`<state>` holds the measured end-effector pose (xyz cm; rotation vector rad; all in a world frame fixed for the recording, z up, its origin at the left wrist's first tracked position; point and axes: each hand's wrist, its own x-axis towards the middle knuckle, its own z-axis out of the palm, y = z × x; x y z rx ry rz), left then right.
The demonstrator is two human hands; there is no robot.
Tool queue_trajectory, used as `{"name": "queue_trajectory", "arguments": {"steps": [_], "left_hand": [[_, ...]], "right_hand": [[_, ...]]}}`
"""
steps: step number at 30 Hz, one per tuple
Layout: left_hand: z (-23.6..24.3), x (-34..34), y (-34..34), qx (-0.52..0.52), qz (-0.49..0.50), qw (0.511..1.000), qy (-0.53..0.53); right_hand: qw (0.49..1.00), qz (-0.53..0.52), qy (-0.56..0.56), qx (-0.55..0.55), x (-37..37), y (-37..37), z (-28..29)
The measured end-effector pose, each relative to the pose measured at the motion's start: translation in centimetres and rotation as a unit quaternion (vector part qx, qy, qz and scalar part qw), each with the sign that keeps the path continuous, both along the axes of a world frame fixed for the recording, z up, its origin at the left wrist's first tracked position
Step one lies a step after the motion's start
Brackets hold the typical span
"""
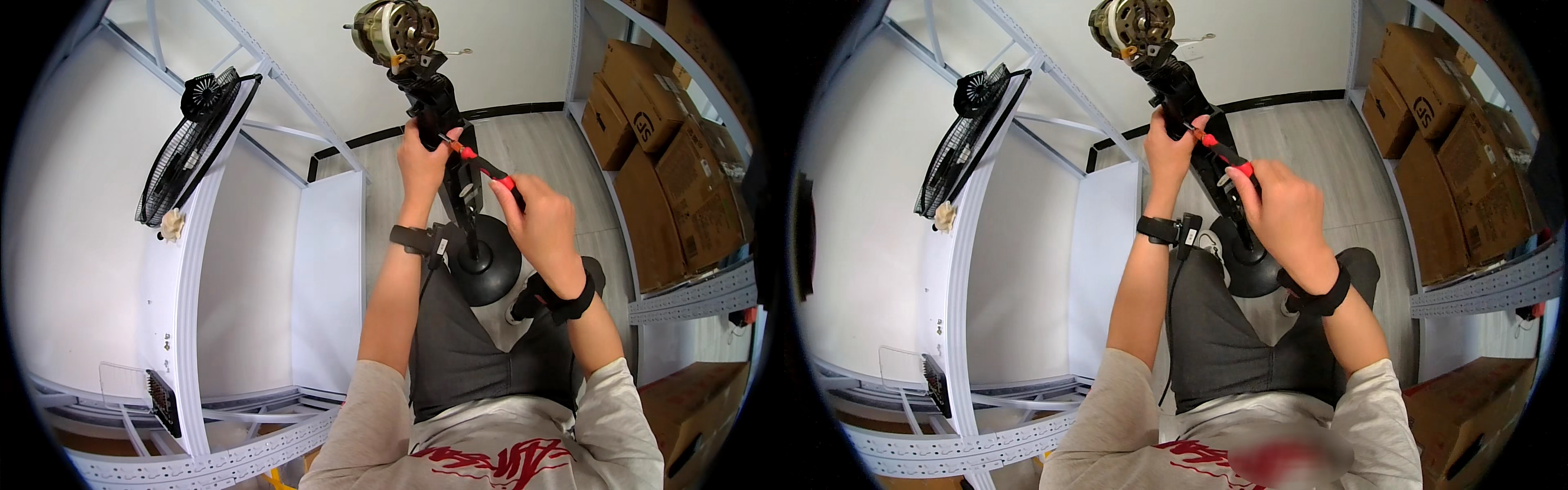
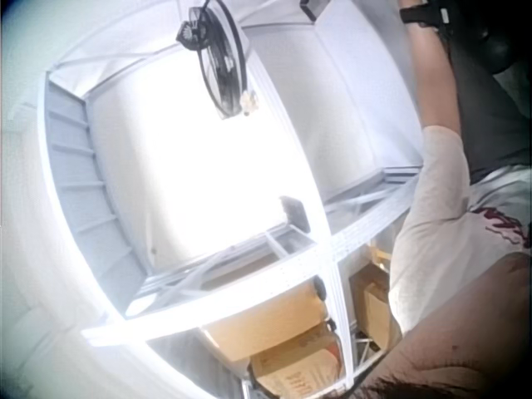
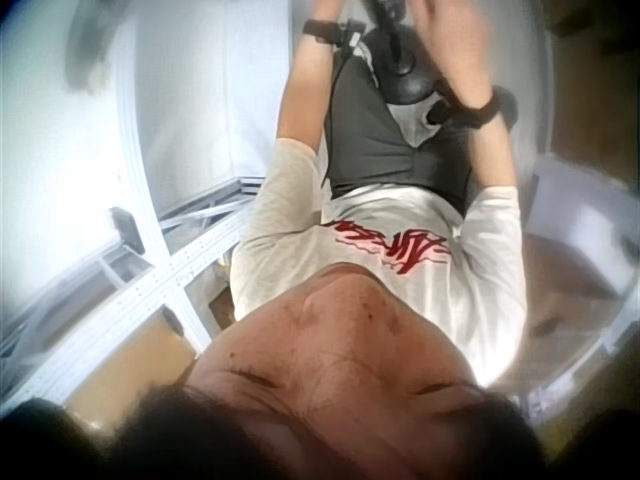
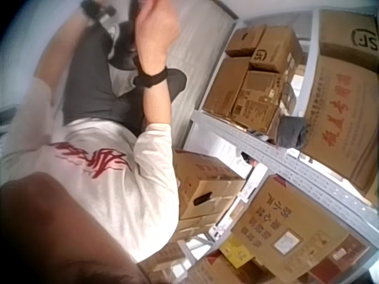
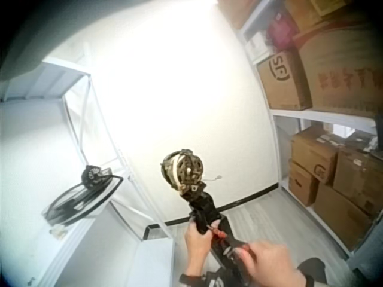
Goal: The person sits on the floor and uses a screwdriver to tighten screws on the base and neck of a standing fan. They rotate the fan to access different screw locations and continue tightening throughout the clip.
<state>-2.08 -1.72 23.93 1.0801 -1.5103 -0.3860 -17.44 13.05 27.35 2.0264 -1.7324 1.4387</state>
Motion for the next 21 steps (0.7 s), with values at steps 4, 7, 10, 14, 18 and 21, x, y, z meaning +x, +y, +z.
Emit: {"name": "queue_trajectory", "arguments": {"steps": [4,7,10,14,18,21], "left_hand": [[-0.1,-0.1,0.1,-0.001,-0.006,1.0,0.011],[0.1,-0.2,0.3,0.005,-0.003,1.0,0.004],[0.0,-0.1,0.2,0.008,0.0,1.0,0.007],[-0.5,-0.3,0.0,-0.009,0.006,1.0,0.007],[-1.0,-0.5,-0.2,-0.03,0.014,0.999,0.013],[-0.8,-0.6,0.1,-0.025,0.017,0.999,0.011]], "right_hand": [[0.998,0.016,-0.044,0.051,-0.4,-0.2,0.0],[0.989,0.025,-0.098,0.105,-0.4,-0.2,0.3],[0.975,0.037,-0.152,0.157,-0.2,-0.1,1.0],[0.967,0.038,-0.175,0.18,-0.2,-0.1,0.9],[0.956,0.054,-0.214,0.195,-0.3,-0.5,0.3],[0.935,0.071,-0.264,0.227,-0.2,-0.6,0.4]]}}
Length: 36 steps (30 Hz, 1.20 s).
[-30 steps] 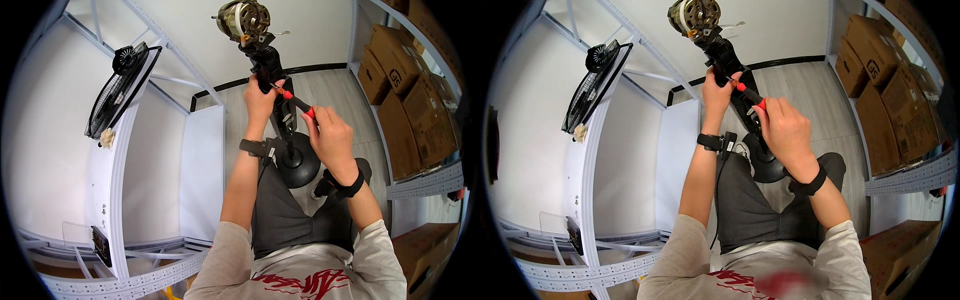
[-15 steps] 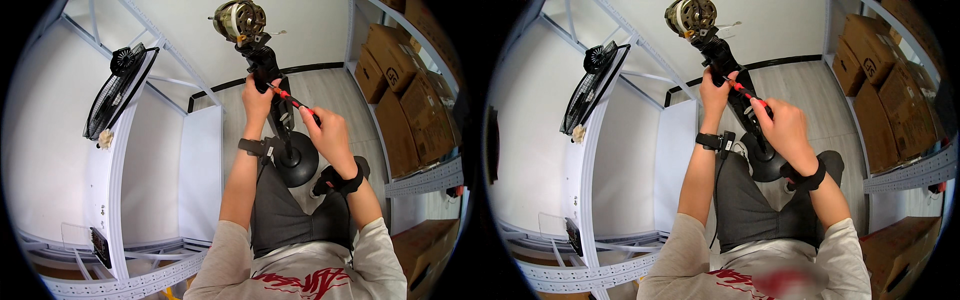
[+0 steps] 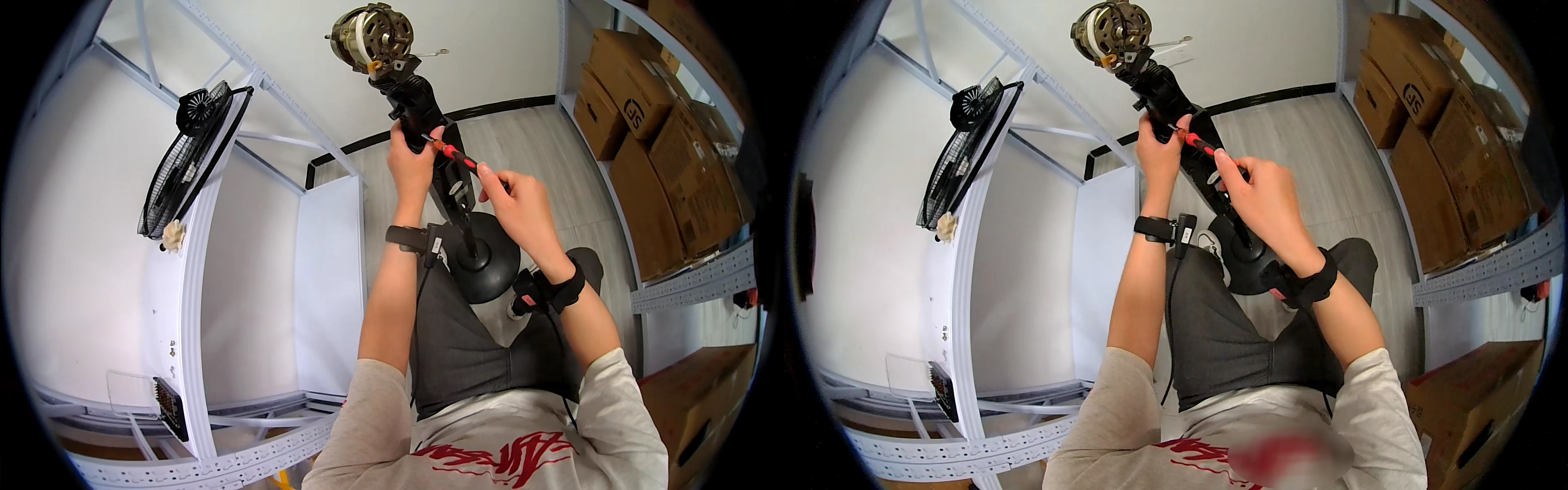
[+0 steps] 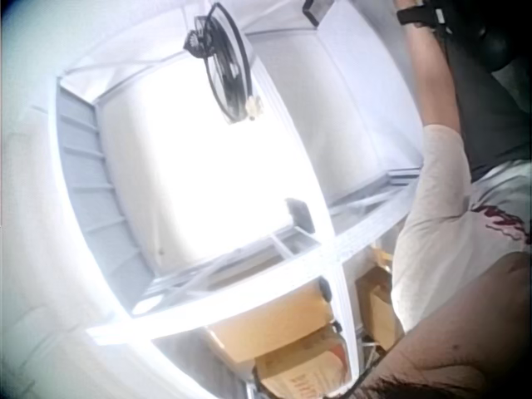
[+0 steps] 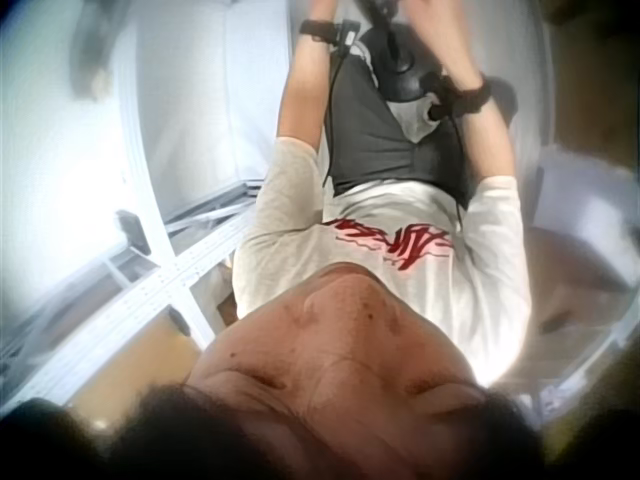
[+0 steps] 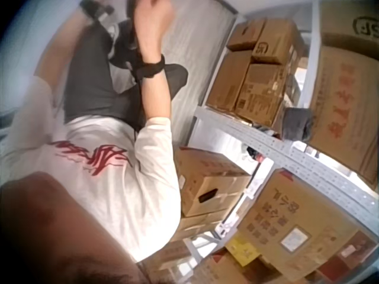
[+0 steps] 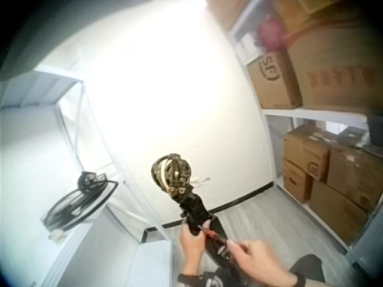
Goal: The person sits on the floor and uses a screwdriver to tighten screws on the base and neck of a standing fan. They rotate the fan to access different screw locations and continue tightening throughout the clip.
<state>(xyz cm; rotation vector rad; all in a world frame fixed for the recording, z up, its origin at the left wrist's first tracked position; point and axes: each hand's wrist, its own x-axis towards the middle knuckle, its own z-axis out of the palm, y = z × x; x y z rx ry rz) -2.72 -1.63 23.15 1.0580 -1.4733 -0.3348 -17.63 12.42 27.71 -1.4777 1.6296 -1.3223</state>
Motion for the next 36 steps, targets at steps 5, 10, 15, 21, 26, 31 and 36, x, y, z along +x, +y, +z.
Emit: {"name": "queue_trajectory", "arguments": {"steps": [5,10,15,21,26,31,36], "left_hand": [[0.1,-0.1,0.0,-0.004,-0.008,1.0,0.004],[-1.6,0.3,-0.3,0.01,-0.039,0.999,0.009],[-9.0,1.4,0.6,0.03,-0.164,0.981,0.098],[-13.7,0.7,1.5,0.105,-0.139,0.969,0.177],[-10.6,0.5,0.7,0.109,-0.104,0.982,0.109],[-10.7,1.9,0.3,0.15,-0.093,0.983,0.057],[-10.2,1.8,0.5,0.164,-0.106,0.979,0.063]], "right_hand": [[0.996,0.028,-0.053,0.064,-0.6,-0.5,-0.1],[1.0,0.005,0.012,-0.022,-0.6,0.8,0.3],[0.995,0.003,0.071,-0.072,-2.3,2.7,-2.6],[0.982,0.002,0.158,-0.106,-2.1,2.7,-8.8],[0.983,0.002,0.145,-0.11,-1.6,2.5,-9.3],[0.976,0.007,0.173,-0.135,-1.2,2.7,-9.5],[0.972,-0.004,0.181,-0.147,-0.9,3.0,-10.4]]}}
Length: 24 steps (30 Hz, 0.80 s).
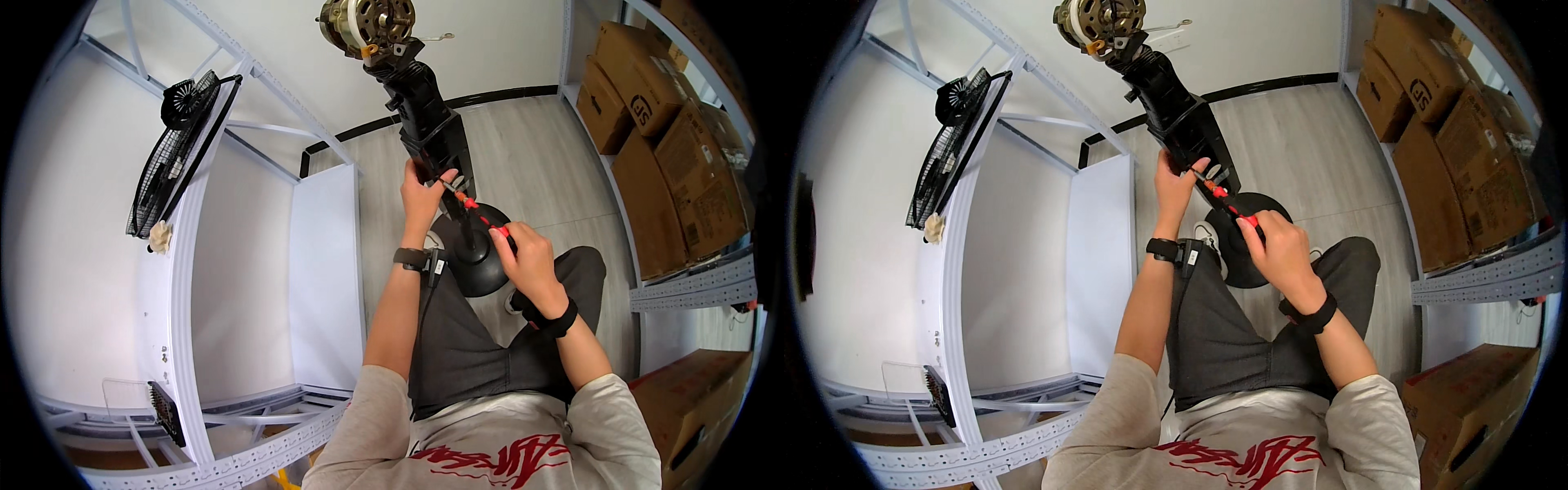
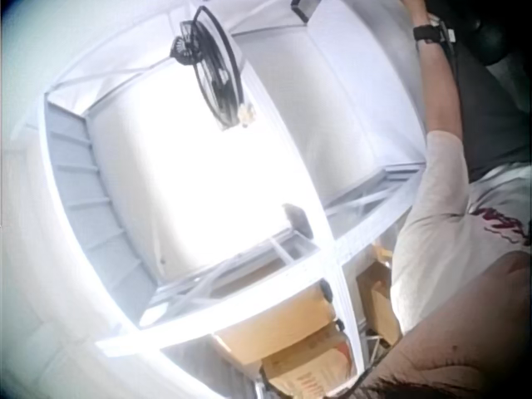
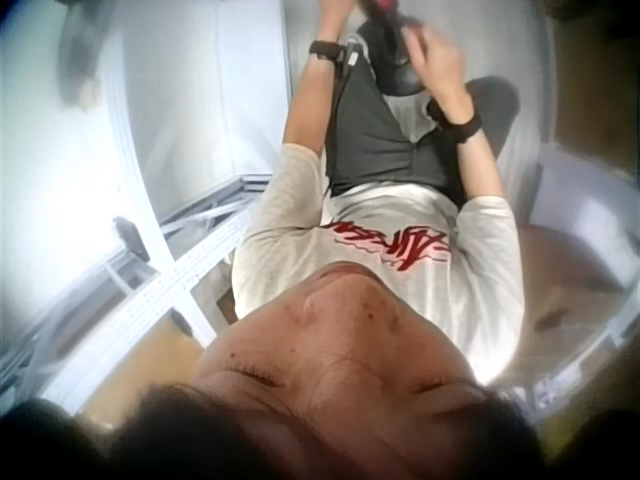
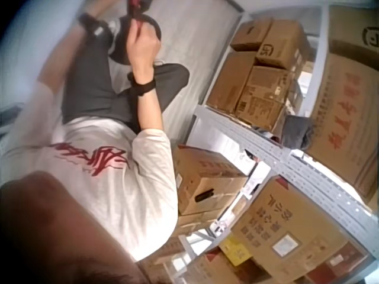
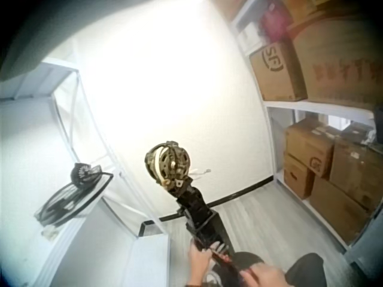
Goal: The person sits on the floor and uses a screwdriver to tighten screws on the base and neck of a standing fan. They rotate the fan to access different screw locations and continue tightening throughout the clip.
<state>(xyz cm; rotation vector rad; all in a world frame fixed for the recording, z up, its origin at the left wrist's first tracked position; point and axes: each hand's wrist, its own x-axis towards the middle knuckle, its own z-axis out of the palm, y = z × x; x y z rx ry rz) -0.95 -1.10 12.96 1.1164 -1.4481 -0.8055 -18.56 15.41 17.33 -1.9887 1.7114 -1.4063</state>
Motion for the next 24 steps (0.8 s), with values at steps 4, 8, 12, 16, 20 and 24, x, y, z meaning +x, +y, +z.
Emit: {"name": "queue_trajectory", "arguments": {"steps": [4,8,12,16,20,24], "left_hand": [[1.0,0.0,0.4,0.01,0.003,1.0,-0.005],[0.7,0.4,-0.2,-0.008,-0.002,1.0,0.029],[0.5,0.8,-0.5,0.027,-0.02,0.999,0.023],[0.6,0.8,-0.4,0.016,-0.015,1.0,0.009],[1.3,0.7,0.1,0.006,-0.023,1.0,0.003],[1.0,0.9,-0.1,0.008,-0.02,1.0,-0.007]], "right_hand": [[1.0,-0.006,-0.009,-0.015,0.2,0.0,-0.1],[1.0,-0.004,0.001,-0.01,0.6,-0.1,-0.1],[0.999,-0.009,0.032,-0.033,1.0,-0.5,-0.3],[0.995,-0.031,0.072,-0.054,1.3,-0.7,-0.4],[0.991,-0.067,0.094,-0.066,1.2,-0.7,-0.4],[0.99,-0.076,0.11,-0.045,1.5,-0.2,0.2]]}}
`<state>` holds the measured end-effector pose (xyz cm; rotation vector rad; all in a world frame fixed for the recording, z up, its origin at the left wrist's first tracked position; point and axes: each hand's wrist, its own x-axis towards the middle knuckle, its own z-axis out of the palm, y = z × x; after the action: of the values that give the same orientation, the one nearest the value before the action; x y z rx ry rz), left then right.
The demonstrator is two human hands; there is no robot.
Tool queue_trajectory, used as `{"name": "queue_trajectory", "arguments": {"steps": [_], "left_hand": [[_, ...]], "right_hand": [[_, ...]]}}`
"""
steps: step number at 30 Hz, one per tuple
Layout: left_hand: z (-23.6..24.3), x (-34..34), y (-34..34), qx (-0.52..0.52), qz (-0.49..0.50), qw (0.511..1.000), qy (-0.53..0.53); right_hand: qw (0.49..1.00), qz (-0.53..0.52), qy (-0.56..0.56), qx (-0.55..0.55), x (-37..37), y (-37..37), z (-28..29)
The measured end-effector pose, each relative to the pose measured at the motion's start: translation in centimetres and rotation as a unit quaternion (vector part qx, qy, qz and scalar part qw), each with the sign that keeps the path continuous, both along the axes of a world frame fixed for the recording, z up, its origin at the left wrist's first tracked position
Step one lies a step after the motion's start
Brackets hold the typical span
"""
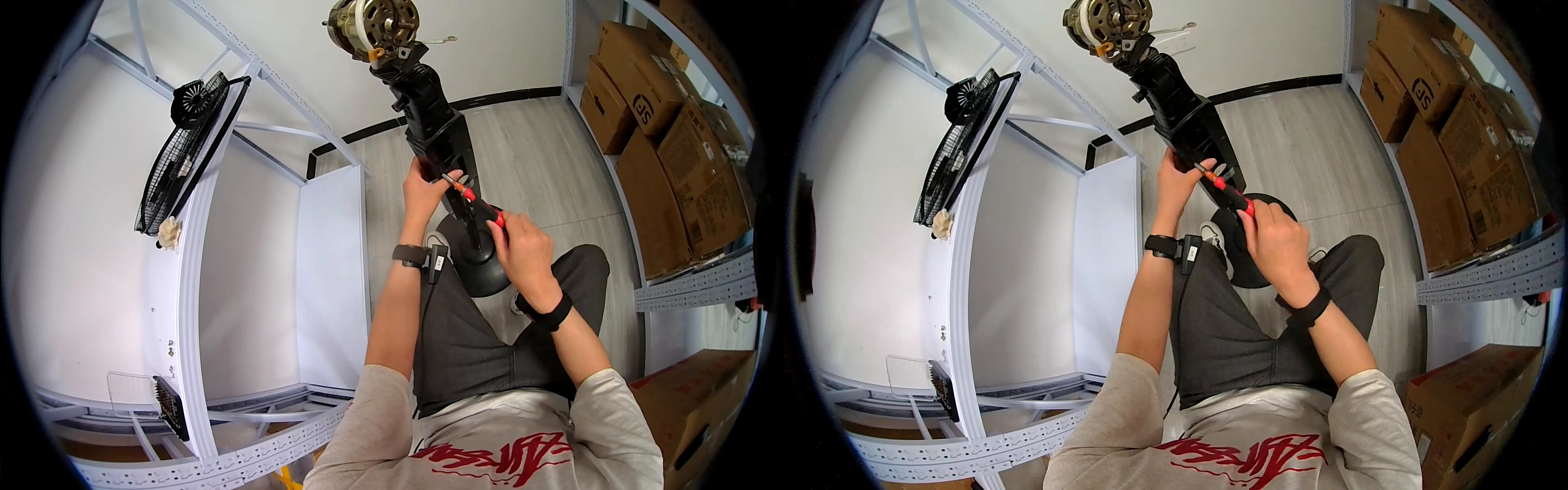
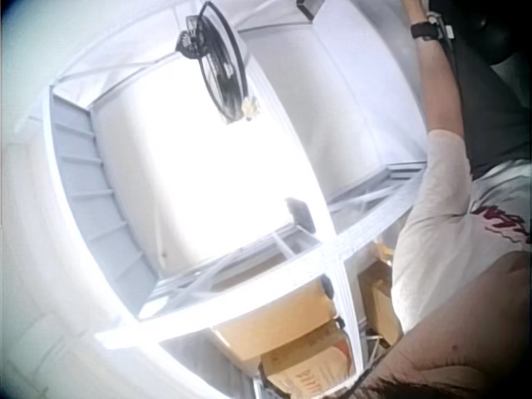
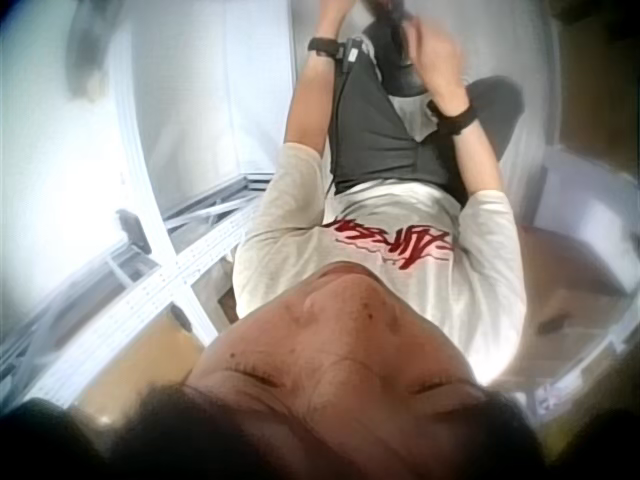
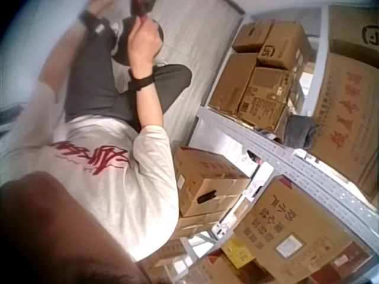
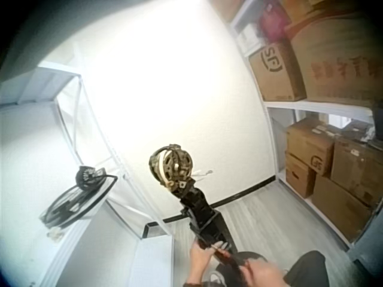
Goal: The person sits on the floor and uses a screwdriver to tighten screws on the base and neck of a standing fan. They rotate the fan to access different screw locations and continue tightening throughout the clip.
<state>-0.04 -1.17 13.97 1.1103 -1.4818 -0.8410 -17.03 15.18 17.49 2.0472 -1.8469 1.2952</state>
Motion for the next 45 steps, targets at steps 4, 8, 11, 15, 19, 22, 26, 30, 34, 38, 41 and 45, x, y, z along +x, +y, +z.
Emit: {"name": "queue_trajectory", "arguments": {"steps": [4,8,11,15,19,22,26,30,34,38,41,45], "left_hand": [[-0.4,-0.1,-0.3,0.01,0.006,1.0,0.005],[-0.5,0.1,-0.5,0.003,0.008,1.0,-0.002],[-0.2,0.3,-0.4,0.026,-0.004,0.999,-0.021],[0.7,-0.1,0.2,0.059,-0.008,0.998,-0.03],[0.2,0.2,-0.2,0.042,-0.004,0.999,-0.028],[-0.5,0.3,-0.5,0.031,0.001,0.999,-0.03],[-0.5,0.4,-0.5,0.026,-0.003,0.999,-0.033],[0.1,0.0,0.0,0.035,-0.012,0.999,-0.016],[0.0,0.2,0.0,0.025,-0.001,0.999,-0.024],[0.6,0.0,0.4,0.043,-0.001,0.999,-0.022],[1.6,-0.3,1.0,0.048,-0.007,0.999,-0.022],[1.6,-0.5,1.4,0.004,0.01,1.0,0.003]], "right_hand": [[1.0,0.0,-0.001,0.001,0.8,0.3,0.6],[0.999,0.011,-0.04,0.034,0.3,-0.3,0.1],[0.997,0.013,-0.046,0.061,0.0,-0.3,0.2],[1.0,-0.01,0.004,-0.019,0.4,-0.3,0.9],[1.0,0.013,-0.019,0.001,0.4,-0.3,0.8],[0.985,0.035,-0.088,0.142,0.2,-0.3,0.8],[0.951,0.044,-0.159,0.263,-0.2,-0.9,1.4],[0.987,0.02,-0.146,0.07,0.5,-0.4,1.1],[0.999,0.012,-0.042,0.026,0.9,-0.4,0.7],[0.996,0.002,-0.001,0.087,0.8,-0.4,0.7],[0.994,0.01,-0.047,0.096,0.4,-0.6,0.4],[0.992,0.018,-0.112,0.059,0.4,-0.2,1.2]]}}
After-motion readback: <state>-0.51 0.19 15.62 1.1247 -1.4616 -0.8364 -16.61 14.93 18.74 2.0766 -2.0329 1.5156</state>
